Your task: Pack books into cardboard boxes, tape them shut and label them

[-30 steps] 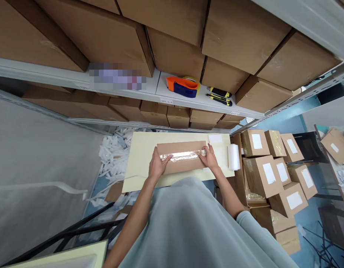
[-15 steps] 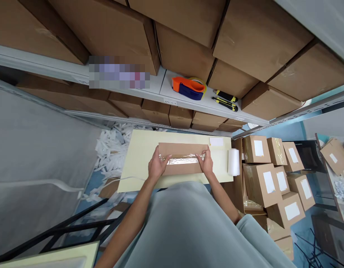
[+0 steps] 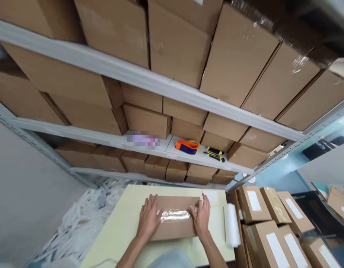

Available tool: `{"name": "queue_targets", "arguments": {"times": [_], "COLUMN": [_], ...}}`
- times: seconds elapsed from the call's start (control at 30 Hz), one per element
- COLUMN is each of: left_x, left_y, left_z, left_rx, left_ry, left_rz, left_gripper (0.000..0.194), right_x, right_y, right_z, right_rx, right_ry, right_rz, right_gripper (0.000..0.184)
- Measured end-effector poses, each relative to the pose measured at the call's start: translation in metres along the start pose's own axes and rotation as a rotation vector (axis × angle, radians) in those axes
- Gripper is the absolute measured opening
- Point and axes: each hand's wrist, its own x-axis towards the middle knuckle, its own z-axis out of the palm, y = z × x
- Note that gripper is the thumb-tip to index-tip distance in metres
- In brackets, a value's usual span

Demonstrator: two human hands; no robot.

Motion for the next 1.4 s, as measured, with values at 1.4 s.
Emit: {"name": "queue_targets", "arguments": {"times": [1.4], "left_x": [-0.054], "left_y": [0.142], "left_z": [-0.150], "left_rx": [-0.641], "left_ry": [0.174], "left_rz": [0.268], "left_gripper": [0.023], "right_x": [0.031], "right_y": [-0.148], "right_z": [-0.124], "right_rx": [1.346], "right_ry": [-0.352], "right_rz": [0.051], "right_gripper": [0.058]}}
